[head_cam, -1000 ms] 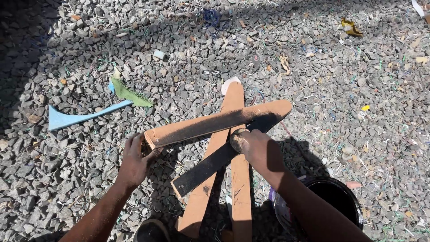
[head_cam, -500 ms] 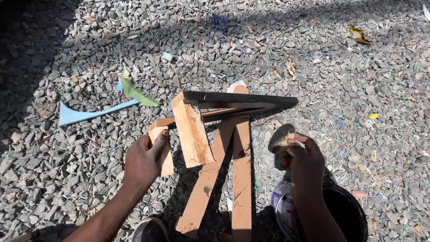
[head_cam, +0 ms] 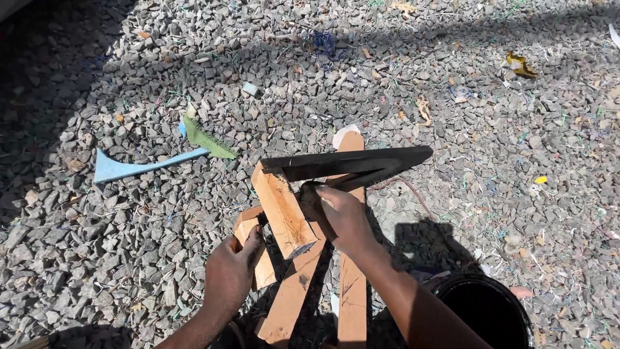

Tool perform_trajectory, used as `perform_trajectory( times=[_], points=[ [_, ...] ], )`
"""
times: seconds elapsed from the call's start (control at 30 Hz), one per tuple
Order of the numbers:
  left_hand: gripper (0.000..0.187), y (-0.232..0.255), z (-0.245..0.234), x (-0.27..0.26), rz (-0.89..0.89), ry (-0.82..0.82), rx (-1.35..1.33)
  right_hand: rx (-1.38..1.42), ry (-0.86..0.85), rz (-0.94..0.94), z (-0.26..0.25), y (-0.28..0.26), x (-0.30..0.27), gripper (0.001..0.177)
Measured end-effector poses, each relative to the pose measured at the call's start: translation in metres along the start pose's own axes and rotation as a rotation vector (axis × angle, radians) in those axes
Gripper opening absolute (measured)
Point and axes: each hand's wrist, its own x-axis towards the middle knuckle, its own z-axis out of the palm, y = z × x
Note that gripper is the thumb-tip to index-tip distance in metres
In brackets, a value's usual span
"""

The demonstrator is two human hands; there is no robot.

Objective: The person paints a wooden letter 'A' with black paint using a brush. They dip the brush into a paint can and apply the paint to the letter's surface, flipping the letter to paint different sides.

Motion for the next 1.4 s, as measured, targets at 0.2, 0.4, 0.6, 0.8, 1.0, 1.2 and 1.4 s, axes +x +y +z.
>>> perform_trajectory(
  times=[0.2, 0.4, 0.6, 0.8, 1.0, 1.2, 1.4],
  points=[
    [0.053, 0.006, 0.0, -0.009, -0.225, -0.003, -0.227, -1.072, 0.115, -0.272, -0.001, 0.064, 0.008, 0.069],
    [0.043, 0.011, 0.002, -0.005, -0.221, -0.052, -0.163, -1.082, 0.054, 0.369, -0.086, 0.061, 0.037, 0.039],
    [0.048, 0.022, 0.001, -0.008, -0.225, -0.02, -0.148, -0.443, 0.126, 0.094, -0.033, 0.058, 0.028, 0.049],
    [0.052, 0.005, 0.011, -0.004, -0.194, -0.032, -0.211, -0.956, -0.058, -0.327, 0.003, 0.054, 0.005, 0.019],
    [0.023, 0.003, 0.01, -0.002, -0.141, -0.097, -0.115, -0.991, 0.057, 0.022, -0.124, 0.122, 0.05, 0.033],
    [0.072, -0.033, 0.04, 0.011, 0.302, -0.012, 0.397, -0.009, 0.257, 0.48, -0.057, 0.007, 0.021, 0.052],
    [0.046, 0.009, 0.014, -0.005, -0.184, -0.122, -0.154, 0.133, 0.034, 0.173, 0.007, 0.019, -0.006, 0.038]
  ],
)
